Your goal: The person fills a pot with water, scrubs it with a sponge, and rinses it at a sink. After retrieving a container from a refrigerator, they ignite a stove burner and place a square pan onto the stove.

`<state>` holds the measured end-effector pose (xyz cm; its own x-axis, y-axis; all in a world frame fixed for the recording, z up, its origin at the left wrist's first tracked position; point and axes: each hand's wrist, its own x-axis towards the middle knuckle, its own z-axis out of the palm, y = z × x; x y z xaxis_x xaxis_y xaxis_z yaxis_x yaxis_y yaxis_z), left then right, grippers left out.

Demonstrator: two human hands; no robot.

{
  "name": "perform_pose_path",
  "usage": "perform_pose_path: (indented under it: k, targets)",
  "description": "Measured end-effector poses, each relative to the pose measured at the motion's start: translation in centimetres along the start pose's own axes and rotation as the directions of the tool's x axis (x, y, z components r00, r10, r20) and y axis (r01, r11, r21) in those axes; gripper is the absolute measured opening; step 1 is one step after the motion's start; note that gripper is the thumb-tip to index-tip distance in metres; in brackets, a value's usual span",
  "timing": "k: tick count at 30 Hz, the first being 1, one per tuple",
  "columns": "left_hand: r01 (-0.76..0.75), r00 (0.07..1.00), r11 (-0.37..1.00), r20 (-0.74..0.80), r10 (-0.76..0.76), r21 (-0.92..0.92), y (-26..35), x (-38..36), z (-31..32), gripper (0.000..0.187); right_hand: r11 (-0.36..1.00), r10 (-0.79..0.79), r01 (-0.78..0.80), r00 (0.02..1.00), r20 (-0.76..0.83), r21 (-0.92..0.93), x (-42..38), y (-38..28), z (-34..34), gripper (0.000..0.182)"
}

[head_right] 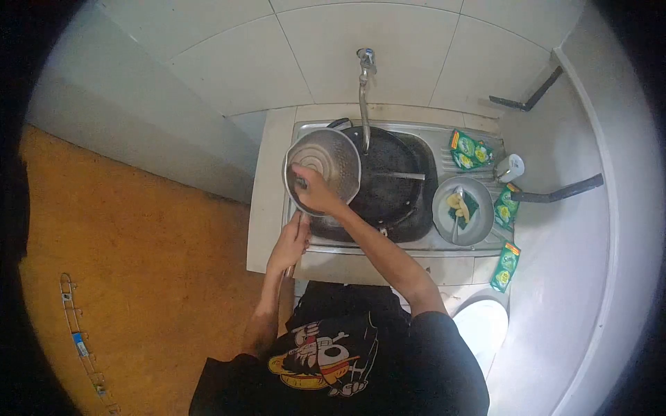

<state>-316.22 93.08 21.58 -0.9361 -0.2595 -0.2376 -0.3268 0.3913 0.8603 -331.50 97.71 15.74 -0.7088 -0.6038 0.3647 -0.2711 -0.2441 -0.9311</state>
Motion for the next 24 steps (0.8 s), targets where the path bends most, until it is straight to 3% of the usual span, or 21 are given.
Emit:
perform_pose_path:
  k: [1,3,7,9,10,12,13,14,15,16,18,19,21,22,24]
  targets:
    - [-0.026,1.000,0.999,0.003,0.026,0.018,0.0,0.1,0.0,0.033,1.000,-0.003,0.003,1.000,0.004,0.000,0.5,-1.3,-0.5,0.022]
    - [-0.016,1.000,0.999,-0.004,0.016,0.033,0.0,-0.3,0.1,0.033,0.847,-0.148,0.219,0.972,0.181,-0.485,0.5,-3.6,-1.8,0.027]
    - [0.042,0.999,0.998,-0.006,-0.042,-0.053,0.1,-0.8,0.7,0.032,0.784,-0.045,0.181,0.971,0.236,-0.594,0.1,-4.0,-2.9,0.023]
    - [0.065,0.998,0.990,-0.018,-0.068,-0.125,-0.4,-0.5,0.9,0.032,0.610,0.082,0.083,0.982,0.167,-0.788,-0.5,-4.0,-3.2,0.017]
    - [0.084,0.995,0.978,-0.029,-0.091,-0.193,-0.6,-0.3,1.0,0.032,0.607,0.081,0.084,0.983,0.167,-0.790,-0.9,-4.0,-3.6,0.017]
    - [0.081,0.995,0.978,-0.034,-0.089,-0.191,-0.7,-0.2,0.1,0.032,0.513,0.294,0.001,0.939,0.177,-0.858,-1.4,-4.0,-4.5,0.014]
    - [0.079,0.995,0.979,-0.041,-0.088,-0.187,-0.5,0.0,-0.3,0.031,0.512,0.290,0.003,0.941,0.175,-0.859,-1.2,-3.6,-4.8,0.014]
    - [0.081,0.995,0.979,-0.042,-0.091,-0.187,-0.5,0.1,-0.5,0.031,0.518,0.386,0.022,0.886,0.256,-0.855,-1.2,-2.9,-4.9,0.015]
    - [0.097,0.995,0.979,0.009,-0.096,-0.180,-0.4,0.0,-0.7,0.031,0.529,0.477,0.038,0.813,0.334,-0.848,-1.3,-2.9,-4.8,0.016]
    - [0.105,0.994,0.980,0.059,-0.097,-0.171,-0.4,0.1,-0.9,0.030,0.530,0.475,0.040,0.814,0.335,-0.847,-1.1,-2.9,-4.7,0.016]
    - [0.109,0.993,0.981,0.057,-0.101,-0.160,-0.5,0.1,-0.6,0.029,0.860,0.170,0.138,0.831,0.530,-0.492,-0.4,-3.4,-4.8,0.019]
    - [0.115,0.992,0.982,0.061,-0.107,-0.149,-0.6,0.2,-0.4,0.029,0.858,0.169,0.137,0.835,0.524,-0.496,0.2,-3.8,-4.4,0.019]
    - [0.112,0.991,0.984,0.086,-0.101,-0.141,-1.4,0.1,-0.1,0.030,0.920,0.152,-0.017,0.937,0.316,-0.392,1.3,-4.1,-3.2,0.022]
    - [0.110,0.990,0.985,0.099,-0.097,-0.136,-1.4,0.1,-0.1,0.031,0.919,0.152,-0.018,0.938,0.311,-0.394,1.8,-3.1,-3.3,0.022]
    - [0.106,0.991,0.990,0.095,-0.097,-0.092,-1.1,0.2,-0.4,0.032,0.798,-0.181,0.146,0.983,-0.002,-0.584,2.8,-1.7,-3.2,0.021]
